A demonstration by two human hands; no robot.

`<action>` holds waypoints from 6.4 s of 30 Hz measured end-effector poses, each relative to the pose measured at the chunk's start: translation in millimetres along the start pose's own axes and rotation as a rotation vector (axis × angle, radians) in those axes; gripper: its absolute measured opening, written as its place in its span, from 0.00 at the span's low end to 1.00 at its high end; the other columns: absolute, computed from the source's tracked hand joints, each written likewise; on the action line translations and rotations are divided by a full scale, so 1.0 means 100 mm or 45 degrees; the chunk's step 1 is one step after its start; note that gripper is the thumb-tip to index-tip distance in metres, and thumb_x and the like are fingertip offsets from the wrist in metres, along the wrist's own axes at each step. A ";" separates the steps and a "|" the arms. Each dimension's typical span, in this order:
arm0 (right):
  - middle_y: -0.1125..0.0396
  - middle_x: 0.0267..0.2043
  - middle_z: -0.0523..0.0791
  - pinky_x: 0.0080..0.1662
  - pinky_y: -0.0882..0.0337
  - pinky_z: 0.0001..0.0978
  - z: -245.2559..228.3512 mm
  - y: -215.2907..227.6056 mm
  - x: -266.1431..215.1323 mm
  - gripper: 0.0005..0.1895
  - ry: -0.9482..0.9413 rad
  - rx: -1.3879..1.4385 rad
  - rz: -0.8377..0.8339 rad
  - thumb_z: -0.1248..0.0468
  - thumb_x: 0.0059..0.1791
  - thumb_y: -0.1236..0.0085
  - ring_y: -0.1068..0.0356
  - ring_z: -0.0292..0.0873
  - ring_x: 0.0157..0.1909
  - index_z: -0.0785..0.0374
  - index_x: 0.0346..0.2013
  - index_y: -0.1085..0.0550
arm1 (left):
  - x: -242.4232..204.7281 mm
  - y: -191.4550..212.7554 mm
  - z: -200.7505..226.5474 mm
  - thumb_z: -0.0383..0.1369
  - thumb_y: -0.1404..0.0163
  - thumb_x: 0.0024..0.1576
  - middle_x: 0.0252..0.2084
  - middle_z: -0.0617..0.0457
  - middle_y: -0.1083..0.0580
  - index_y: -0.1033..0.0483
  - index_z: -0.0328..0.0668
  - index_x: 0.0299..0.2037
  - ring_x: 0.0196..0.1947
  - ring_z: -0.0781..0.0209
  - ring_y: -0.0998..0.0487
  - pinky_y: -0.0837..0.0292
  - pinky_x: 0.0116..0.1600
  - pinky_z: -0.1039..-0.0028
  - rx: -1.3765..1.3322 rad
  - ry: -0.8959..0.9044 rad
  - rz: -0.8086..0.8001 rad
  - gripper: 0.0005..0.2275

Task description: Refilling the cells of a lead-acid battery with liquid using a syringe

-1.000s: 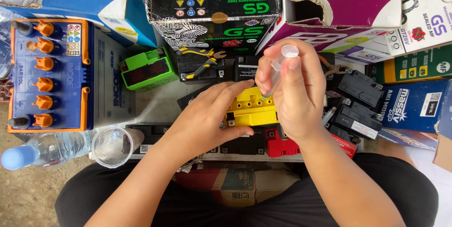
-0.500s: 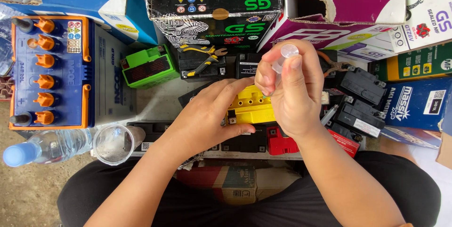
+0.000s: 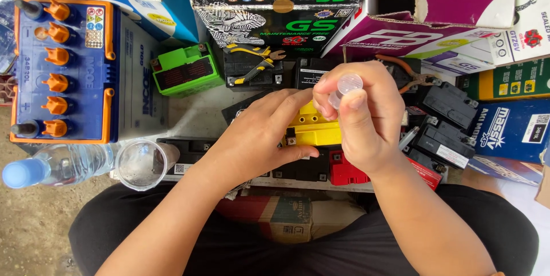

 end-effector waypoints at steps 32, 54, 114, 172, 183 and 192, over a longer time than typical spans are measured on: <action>0.49 0.24 0.38 0.29 0.51 0.22 0.05 0.11 0.19 0.15 -0.091 0.514 0.100 0.45 0.60 0.53 0.54 0.30 0.23 0.52 0.43 0.33 | 0.00 0.03 0.03 0.37 0.34 0.48 0.54 0.45 0.26 0.38 0.39 0.66 0.47 0.47 0.23 0.28 0.53 0.63 -0.039 -0.019 -0.012 0.36; 0.45 0.31 0.38 0.33 0.43 0.23 -0.27 0.29 0.14 0.17 0.048 0.290 0.267 0.41 0.61 0.49 0.48 0.31 0.29 0.49 0.48 0.34 | 0.02 0.04 0.06 0.36 0.33 0.47 0.55 0.47 0.25 0.38 0.39 0.66 0.50 0.48 0.23 0.28 0.55 0.63 -0.012 -0.022 -0.014 0.36; 0.57 0.19 0.37 0.25 0.56 0.27 -0.29 0.32 0.23 0.10 -0.055 0.360 0.138 0.50 0.58 0.69 0.65 0.33 0.19 0.48 0.40 0.39 | 0.05 0.01 0.07 0.38 0.32 0.47 0.52 0.48 0.26 0.36 0.39 0.65 0.47 0.50 0.23 0.27 0.51 0.64 0.025 0.010 -0.035 0.36; 0.39 0.70 0.55 0.66 0.24 0.53 -0.30 -0.04 -1.89 0.21 -0.042 0.064 0.464 0.60 0.61 0.57 0.34 0.53 0.69 0.59 0.68 0.47 | -0.67 -0.64 0.63 0.27 0.47 0.61 0.48 0.42 0.23 0.23 0.26 0.53 0.39 0.65 0.24 0.27 0.46 0.76 -2.180 0.916 0.734 0.14; 0.36 0.65 0.62 0.59 0.19 0.47 -0.36 -0.01 -2.12 0.20 -0.221 -0.069 0.488 0.64 0.58 0.56 0.27 0.55 0.59 0.74 0.61 0.38 | -0.85 -0.87 0.57 0.29 0.48 0.63 0.49 0.46 0.23 0.21 0.29 0.48 0.42 0.65 0.26 0.29 0.50 0.75 -2.171 0.933 0.554 0.10; 0.38 0.68 0.61 0.60 0.23 0.46 -0.33 -0.04 -2.11 0.21 -0.287 0.222 0.556 0.64 0.59 0.58 0.32 0.54 0.66 0.71 0.66 0.40 | -0.88 -0.88 0.52 0.28 0.49 0.63 0.49 0.44 0.22 0.20 0.28 0.48 0.45 0.63 0.26 0.32 0.50 0.76 -2.029 0.867 0.556 0.09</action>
Point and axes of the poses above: each hand's wrist, its own x-axis towards the middle knuckle, its own y-axis out of the back of the hand, z = x × y, the point moved 5 cm from there along x, towards the middle knuckle
